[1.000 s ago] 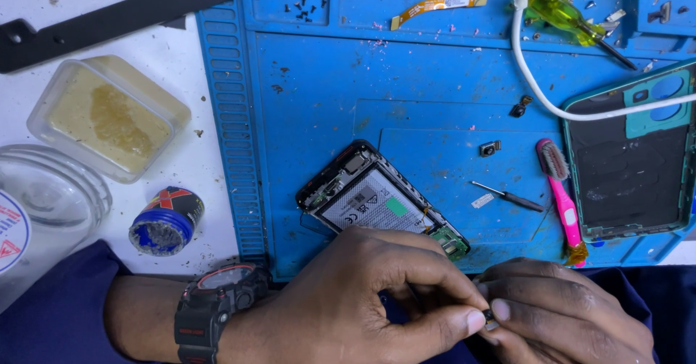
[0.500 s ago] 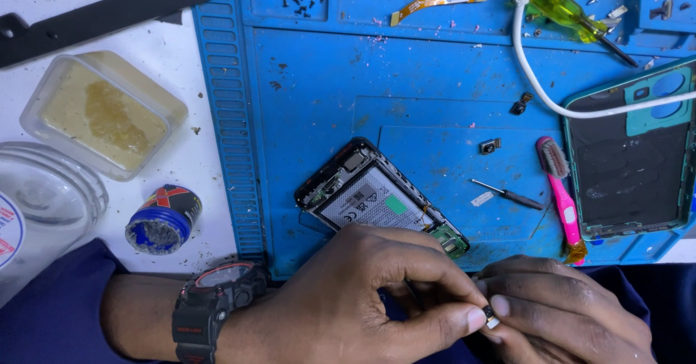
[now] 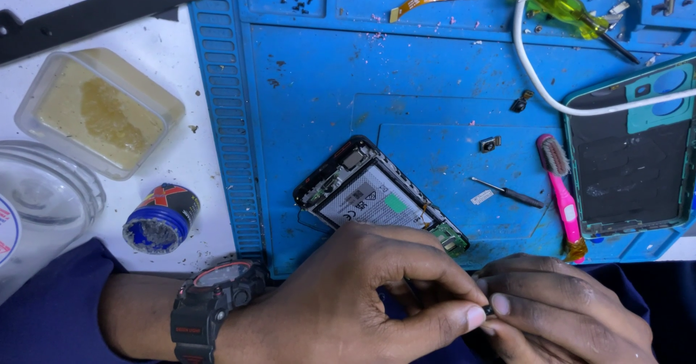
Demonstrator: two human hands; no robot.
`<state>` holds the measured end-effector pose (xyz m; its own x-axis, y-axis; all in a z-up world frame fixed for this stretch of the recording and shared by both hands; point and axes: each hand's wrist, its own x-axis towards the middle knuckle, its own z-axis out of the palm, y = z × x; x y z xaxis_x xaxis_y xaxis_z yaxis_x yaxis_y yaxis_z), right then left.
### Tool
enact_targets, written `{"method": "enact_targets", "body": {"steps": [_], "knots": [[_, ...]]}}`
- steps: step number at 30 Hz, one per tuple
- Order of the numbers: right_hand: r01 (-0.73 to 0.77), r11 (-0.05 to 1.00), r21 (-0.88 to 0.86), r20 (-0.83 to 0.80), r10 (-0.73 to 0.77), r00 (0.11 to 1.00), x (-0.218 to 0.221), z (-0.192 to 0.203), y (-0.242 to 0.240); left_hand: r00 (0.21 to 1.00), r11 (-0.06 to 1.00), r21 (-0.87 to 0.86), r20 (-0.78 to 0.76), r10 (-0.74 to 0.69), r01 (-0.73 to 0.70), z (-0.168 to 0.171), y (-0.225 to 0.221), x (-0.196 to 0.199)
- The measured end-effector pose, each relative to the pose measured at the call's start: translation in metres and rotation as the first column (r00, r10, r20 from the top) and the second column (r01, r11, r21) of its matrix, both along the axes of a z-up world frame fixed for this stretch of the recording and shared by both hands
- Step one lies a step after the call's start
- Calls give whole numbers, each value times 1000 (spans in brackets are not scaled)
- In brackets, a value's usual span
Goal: A person disassembles a smartphone on a repair workbench, removing the back cover, battery, and internal circuit boards using tweezers and prying tools.
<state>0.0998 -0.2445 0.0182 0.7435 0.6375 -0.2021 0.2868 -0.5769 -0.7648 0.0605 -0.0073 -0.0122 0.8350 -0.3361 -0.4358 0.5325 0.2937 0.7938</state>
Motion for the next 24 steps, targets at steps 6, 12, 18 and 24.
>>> {"method": "enact_targets", "body": {"steps": [6, 12, 18, 24], "knots": [[18, 1000, -23, -26, -19, 999, -1, 2, 1, 1000, 1000, -14, -24, -20, 20, 0, 1, 0], [-20, 999, 26, 8, 20, 1000, 3, -3, 1, 1000, 1000, -15, -21, -18, 18, 0, 1, 0], [-38, 998, 44, 10, 38, 999, 4, -3, 0, 1000, 1000, -4, -1, -7, 7, 0, 0, 0], [1, 999, -40, -70, -4, 998, 0, 7, 4, 999, 1000, 10, 31, 8, -8, 2, 0, -1]]}}
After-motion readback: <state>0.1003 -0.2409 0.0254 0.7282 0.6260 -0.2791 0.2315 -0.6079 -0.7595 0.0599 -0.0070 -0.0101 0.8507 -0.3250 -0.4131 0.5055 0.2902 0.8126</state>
